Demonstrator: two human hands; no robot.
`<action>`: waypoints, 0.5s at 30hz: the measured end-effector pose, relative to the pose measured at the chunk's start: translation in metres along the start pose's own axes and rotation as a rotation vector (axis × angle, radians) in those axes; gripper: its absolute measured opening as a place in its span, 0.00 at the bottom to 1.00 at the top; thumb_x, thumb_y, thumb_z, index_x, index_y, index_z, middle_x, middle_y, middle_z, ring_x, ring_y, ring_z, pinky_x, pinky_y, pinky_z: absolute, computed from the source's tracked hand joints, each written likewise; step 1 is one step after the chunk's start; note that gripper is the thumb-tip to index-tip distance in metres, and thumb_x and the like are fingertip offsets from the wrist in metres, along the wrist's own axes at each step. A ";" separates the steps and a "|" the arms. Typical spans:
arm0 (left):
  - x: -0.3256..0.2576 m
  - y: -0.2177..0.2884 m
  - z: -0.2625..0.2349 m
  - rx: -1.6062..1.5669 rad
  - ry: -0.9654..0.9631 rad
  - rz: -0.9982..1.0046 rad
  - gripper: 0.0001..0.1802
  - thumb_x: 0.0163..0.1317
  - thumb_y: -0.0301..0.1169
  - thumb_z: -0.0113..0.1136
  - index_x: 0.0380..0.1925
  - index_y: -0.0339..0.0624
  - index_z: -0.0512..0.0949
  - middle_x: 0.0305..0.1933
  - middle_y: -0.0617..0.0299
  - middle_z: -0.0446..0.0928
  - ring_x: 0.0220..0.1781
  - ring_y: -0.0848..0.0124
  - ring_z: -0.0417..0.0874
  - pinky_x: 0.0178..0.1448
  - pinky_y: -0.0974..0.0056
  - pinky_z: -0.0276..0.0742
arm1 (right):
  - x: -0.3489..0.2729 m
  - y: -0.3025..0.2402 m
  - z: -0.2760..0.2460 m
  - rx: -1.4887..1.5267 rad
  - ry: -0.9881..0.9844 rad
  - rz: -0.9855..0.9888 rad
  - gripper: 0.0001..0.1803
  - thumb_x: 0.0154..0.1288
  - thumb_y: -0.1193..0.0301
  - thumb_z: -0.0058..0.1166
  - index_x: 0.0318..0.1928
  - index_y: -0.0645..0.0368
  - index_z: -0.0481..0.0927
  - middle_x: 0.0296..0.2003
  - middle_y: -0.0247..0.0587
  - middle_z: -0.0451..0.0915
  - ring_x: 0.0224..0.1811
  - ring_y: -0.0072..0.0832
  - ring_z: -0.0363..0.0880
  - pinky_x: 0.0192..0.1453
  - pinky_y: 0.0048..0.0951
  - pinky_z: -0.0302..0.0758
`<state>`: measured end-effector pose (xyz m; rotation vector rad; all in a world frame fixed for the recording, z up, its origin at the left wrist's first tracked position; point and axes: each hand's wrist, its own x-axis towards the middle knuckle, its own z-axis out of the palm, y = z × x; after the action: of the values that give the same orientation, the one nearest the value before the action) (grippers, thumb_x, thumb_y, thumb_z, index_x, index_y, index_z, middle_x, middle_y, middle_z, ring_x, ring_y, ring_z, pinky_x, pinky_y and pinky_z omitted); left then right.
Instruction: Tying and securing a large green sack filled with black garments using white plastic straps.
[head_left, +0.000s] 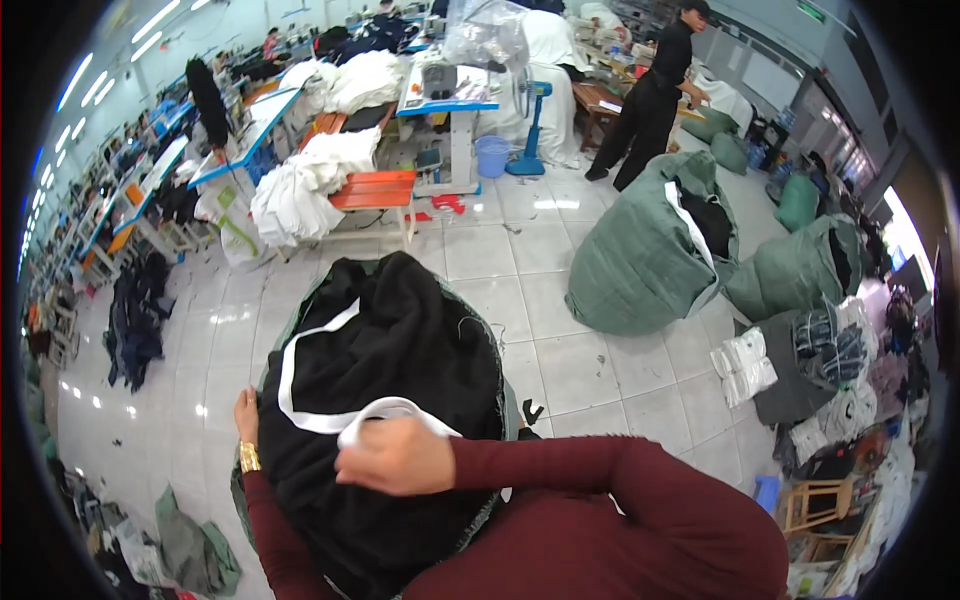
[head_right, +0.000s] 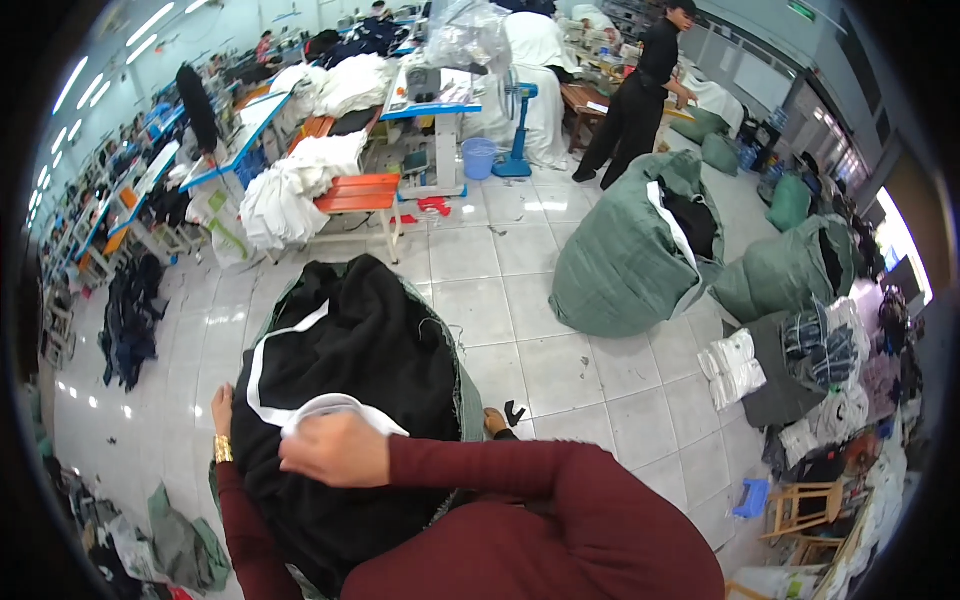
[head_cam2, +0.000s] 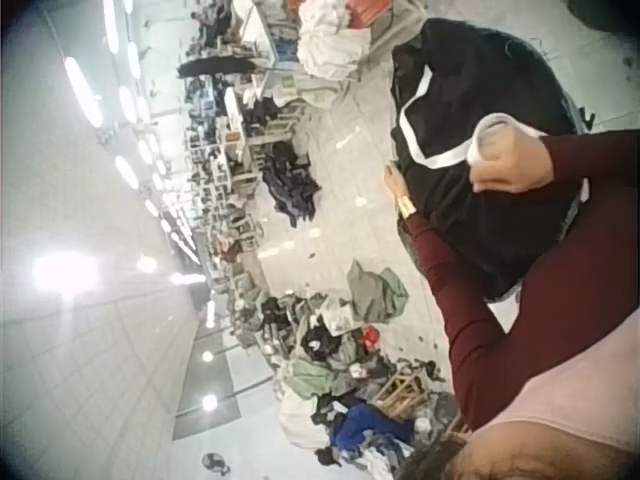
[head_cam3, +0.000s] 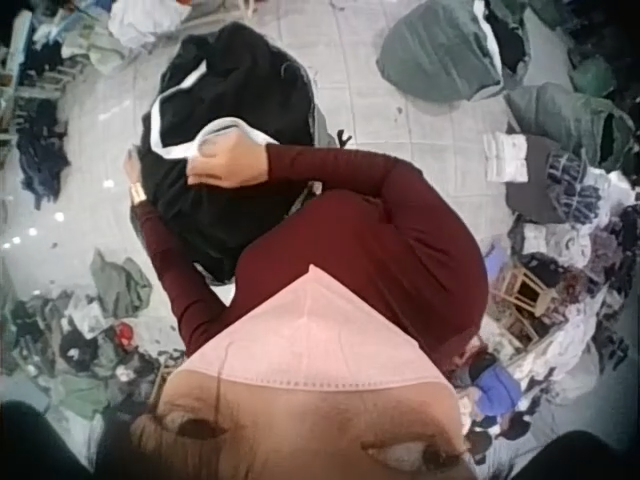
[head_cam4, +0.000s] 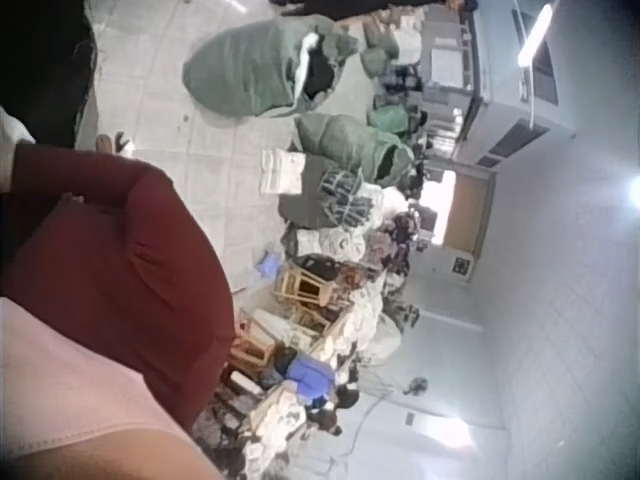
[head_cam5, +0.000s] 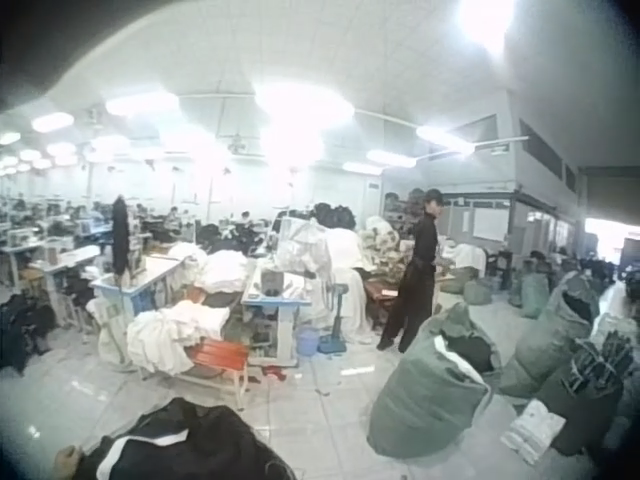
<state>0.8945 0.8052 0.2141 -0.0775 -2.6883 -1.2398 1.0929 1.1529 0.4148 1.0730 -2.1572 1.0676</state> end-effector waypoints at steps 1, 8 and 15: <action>0.001 0.004 0.003 0.027 0.001 0.008 0.22 0.64 0.41 0.43 0.20 0.33 0.64 0.17 0.61 0.60 0.23 0.74 0.57 0.27 0.66 0.59 | 0.008 0.000 0.012 0.026 -0.011 -0.079 0.12 0.55 0.60 0.52 0.29 0.55 0.69 0.21 0.38 0.66 0.20 0.32 0.70 0.22 0.29 0.67; -0.001 0.005 0.009 -0.069 0.042 0.029 0.22 0.63 0.43 0.44 0.20 0.34 0.62 0.18 0.63 0.57 0.23 0.75 0.55 0.26 0.65 0.56 | -0.019 0.068 0.121 -0.003 -0.657 -0.067 0.22 0.50 0.53 0.53 0.29 0.62 0.71 0.27 0.46 0.74 0.29 0.41 0.75 0.33 0.36 0.72; -0.043 0.067 0.030 -0.002 0.140 -0.198 0.15 0.61 0.36 0.48 0.31 0.31 0.72 0.28 0.55 0.74 0.29 0.69 0.70 0.37 0.63 0.69 | -0.067 0.115 0.166 0.335 -0.774 -0.003 0.20 0.61 0.53 0.43 0.36 0.59 0.69 0.35 0.50 0.73 0.37 0.44 0.74 0.38 0.41 0.72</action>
<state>0.9403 0.8725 0.2373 0.2718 -2.6235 -1.2495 1.0221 1.0891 0.2243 1.8864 -2.5885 1.1636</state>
